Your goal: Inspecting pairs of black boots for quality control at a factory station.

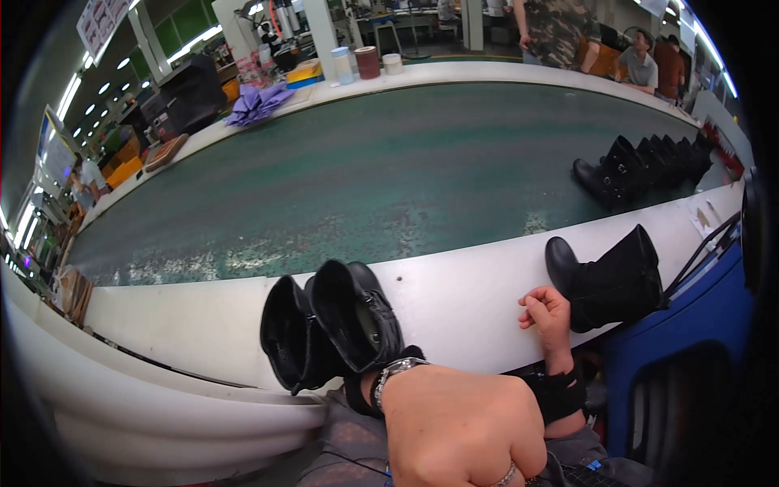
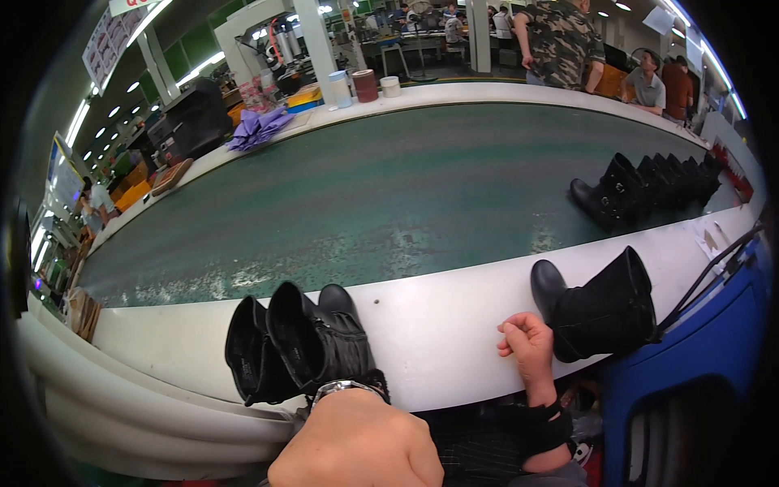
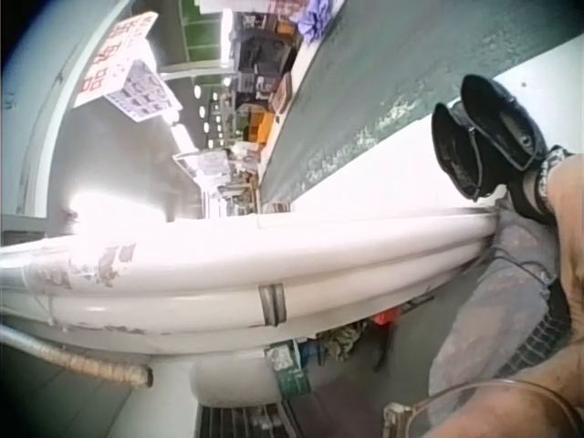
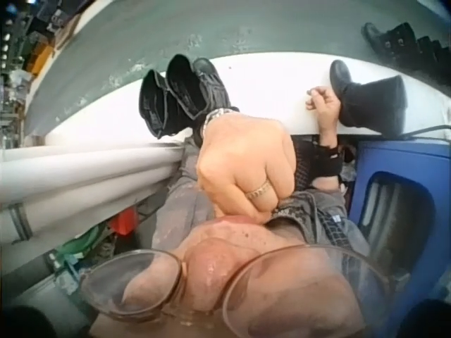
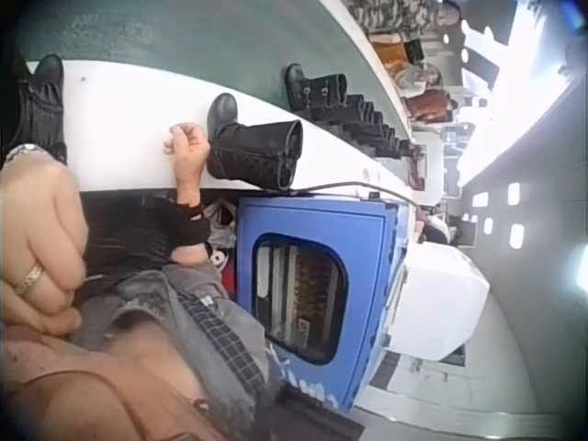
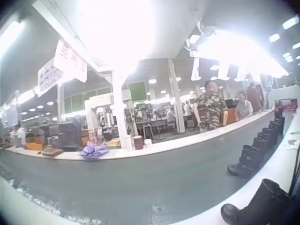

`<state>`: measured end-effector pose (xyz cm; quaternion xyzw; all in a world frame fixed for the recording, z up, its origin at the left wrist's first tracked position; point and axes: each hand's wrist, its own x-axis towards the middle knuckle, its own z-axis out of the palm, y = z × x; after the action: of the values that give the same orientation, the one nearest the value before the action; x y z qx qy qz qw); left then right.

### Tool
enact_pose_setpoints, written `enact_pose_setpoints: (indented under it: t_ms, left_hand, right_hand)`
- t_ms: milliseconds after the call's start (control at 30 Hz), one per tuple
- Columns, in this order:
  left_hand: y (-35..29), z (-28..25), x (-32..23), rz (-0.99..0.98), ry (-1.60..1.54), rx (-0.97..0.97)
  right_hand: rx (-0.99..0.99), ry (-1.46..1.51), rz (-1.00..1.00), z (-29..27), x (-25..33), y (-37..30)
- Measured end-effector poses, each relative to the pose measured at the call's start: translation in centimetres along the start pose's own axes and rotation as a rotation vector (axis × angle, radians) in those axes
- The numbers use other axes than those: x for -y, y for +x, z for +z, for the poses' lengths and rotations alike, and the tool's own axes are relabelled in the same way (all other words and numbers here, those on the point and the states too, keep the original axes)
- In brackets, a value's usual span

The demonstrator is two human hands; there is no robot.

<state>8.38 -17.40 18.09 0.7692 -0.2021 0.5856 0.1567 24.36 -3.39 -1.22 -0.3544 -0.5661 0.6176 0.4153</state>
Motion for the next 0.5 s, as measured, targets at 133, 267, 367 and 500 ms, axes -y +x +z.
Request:
enact_pose_setpoints:
  t_ms: [133,267,367,500]
  left_hand:
    - [0.2,0.8,1.0,0.004,0.047,-0.075]
    - [0.1,1.0,0.6,-0.177,0.045,0.030]
    - [0.0,-0.1,0.6,-0.150,-0.003,0.113]
    - [1.1,0.3,0.2,-0.067,0.030,0.094]
  right_hand:
    - [-0.016,-0.012,0.005,-0.5,0.1,-0.4]
    - [-0.006,-0.018,0.006,-0.3,0.3,-0.7]
    - [-0.024,-0.031,0.011,-0.6,0.2,-0.7]
    - [-0.013,-0.012,0.021,-0.6,0.3,-0.7]
